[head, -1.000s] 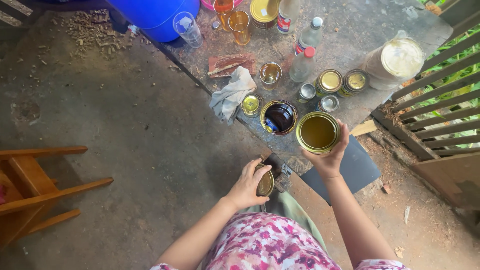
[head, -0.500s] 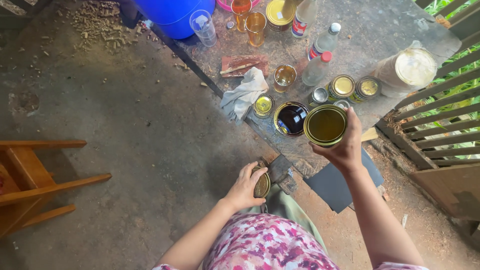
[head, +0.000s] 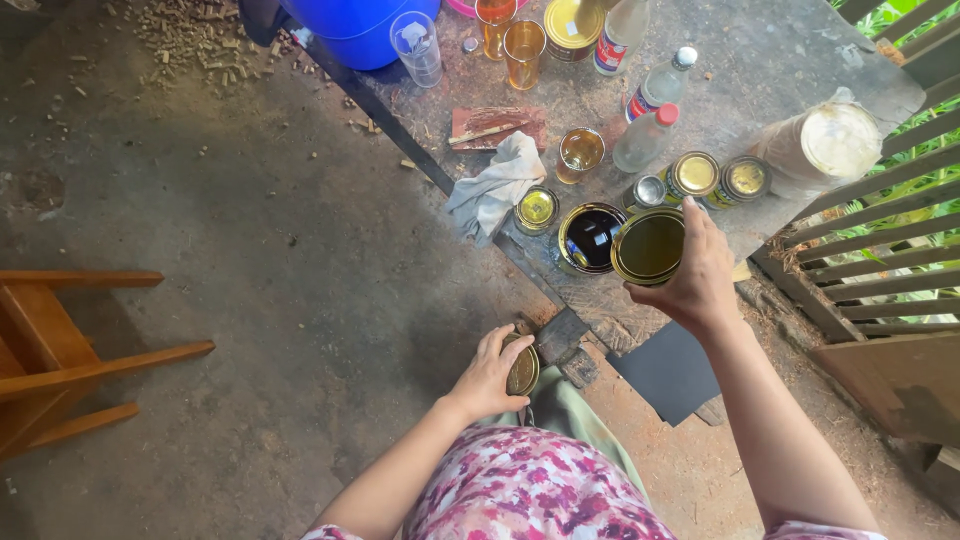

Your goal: The person opens a can of dark varnish and pours a liquid from a plastic bottle into it. They then use a brush to apply the varnish to a wooden door panel, covering the surface with smooth strokes.

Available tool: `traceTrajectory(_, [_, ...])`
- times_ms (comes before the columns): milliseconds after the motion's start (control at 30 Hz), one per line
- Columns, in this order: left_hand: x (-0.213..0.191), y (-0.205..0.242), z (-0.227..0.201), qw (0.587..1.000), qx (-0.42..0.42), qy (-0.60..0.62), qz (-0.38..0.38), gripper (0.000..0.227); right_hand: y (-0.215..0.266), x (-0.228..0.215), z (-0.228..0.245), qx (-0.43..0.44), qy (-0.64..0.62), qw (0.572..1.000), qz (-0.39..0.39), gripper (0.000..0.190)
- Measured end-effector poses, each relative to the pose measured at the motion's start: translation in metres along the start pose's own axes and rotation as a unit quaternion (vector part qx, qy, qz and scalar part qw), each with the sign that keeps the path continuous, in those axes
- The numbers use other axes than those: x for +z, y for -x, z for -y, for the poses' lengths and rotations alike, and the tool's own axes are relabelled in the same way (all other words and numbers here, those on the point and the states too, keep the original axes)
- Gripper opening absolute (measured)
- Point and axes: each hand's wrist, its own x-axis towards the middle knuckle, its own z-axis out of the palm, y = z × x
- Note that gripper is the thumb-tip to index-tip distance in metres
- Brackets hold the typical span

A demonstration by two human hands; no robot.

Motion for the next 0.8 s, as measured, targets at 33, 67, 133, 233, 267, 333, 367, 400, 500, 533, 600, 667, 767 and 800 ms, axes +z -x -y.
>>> traceTrajectory(33, [0.0, 0.001, 0.001, 1.0, 0.0, 0.001, -0.001, 0.107, -0.001, 0.001, 0.0, -0.001, 0.001, 1.0, 0.001, 0.134])
traceTrajectory(67, [0.0, 0.001, 0.002, 1.0, 0.0, 0.002, -0.002, 0.107, -0.002, 0.001, -0.001, -0.003, 0.007, 1.0, 0.005, 0.134])
traceTrajectory(133, [0.0, 0.002, 0.003, 1.0, 0.001, 0.004, -0.004, 0.107, -0.003, 0.001, 0.0, -0.006, 0.014, 1.0, 0.009, 0.134])
traceTrajectory(233, [-0.001, 0.002, 0.003, 1.0, -0.009, 0.001, 0.003, 0.107, -0.006, 0.0, 0.003, -0.011, 0.02, 1.0, 0.012, 0.132])
traceTrajectory(267, [-0.001, 0.003, 0.003, 1.0, -0.014, 0.001, 0.005, 0.108, -0.007, -0.001, 0.004, -0.009, 0.021, 1.0, 0.016, 0.132])
traceTrajectory(333, [-0.001, 0.003, 0.004, 1.0, -0.018, 0.002, 0.007, 0.108, -0.009, -0.002, 0.007, -0.007, 0.023, 0.999, 0.021, 0.132])
traceTrajectory(367, [0.0, 0.003, 0.004, 1.0, -0.017, 0.006, 0.004, 0.107, -0.01, -0.003, 0.008, -0.004, 0.025, 0.999, 0.026, 0.132])
traceTrajectory(400, [0.0, 0.003, 0.006, 1.0, -0.014, 0.009, 0.0, 0.107, -0.011, -0.004, 0.009, 0.0, 0.027, 0.999, 0.031, 0.133])
traceTrajectory(500, [-0.002, 0.002, 0.004, 1.0, -0.017, 0.008, 0.001, 0.107, -0.011, -0.004, 0.01, 0.004, 0.034, 0.999, 0.037, 0.134])
traceTrajectory(533, [-0.002, 0.002, 0.004, 1.0, -0.016, 0.008, 0.0, 0.107, -0.011, -0.003, 0.009, 0.004, 0.035, 0.999, 0.037, 0.134])
traceTrajectory(600, [-0.003, 0.002, 0.004, 1.0, -0.021, 0.008, 0.004, 0.107, -0.011, -0.002, 0.008, 0.008, 0.041, 0.998, 0.042, 0.135])
traceTrajectory(667, [-0.006, 0.001, 0.0, 0.999, -0.032, 0.003, 0.016, 0.107, -0.012, -0.005, 0.012, 0.013, 0.042, 0.998, 0.047, 0.135])
traceTrajectory(767, [-0.007, -0.001, -0.001, 0.999, -0.042, 0.001, 0.028, 0.107, -0.013, -0.007, 0.014, 0.024, 0.042, 0.997, 0.056, 0.136])
traceTrajectory(800, [-0.007, -0.001, -0.001, 0.999, -0.04, 0.003, 0.028, 0.107, -0.013, -0.008, 0.015, 0.028, 0.041, 0.997, 0.061, 0.136])
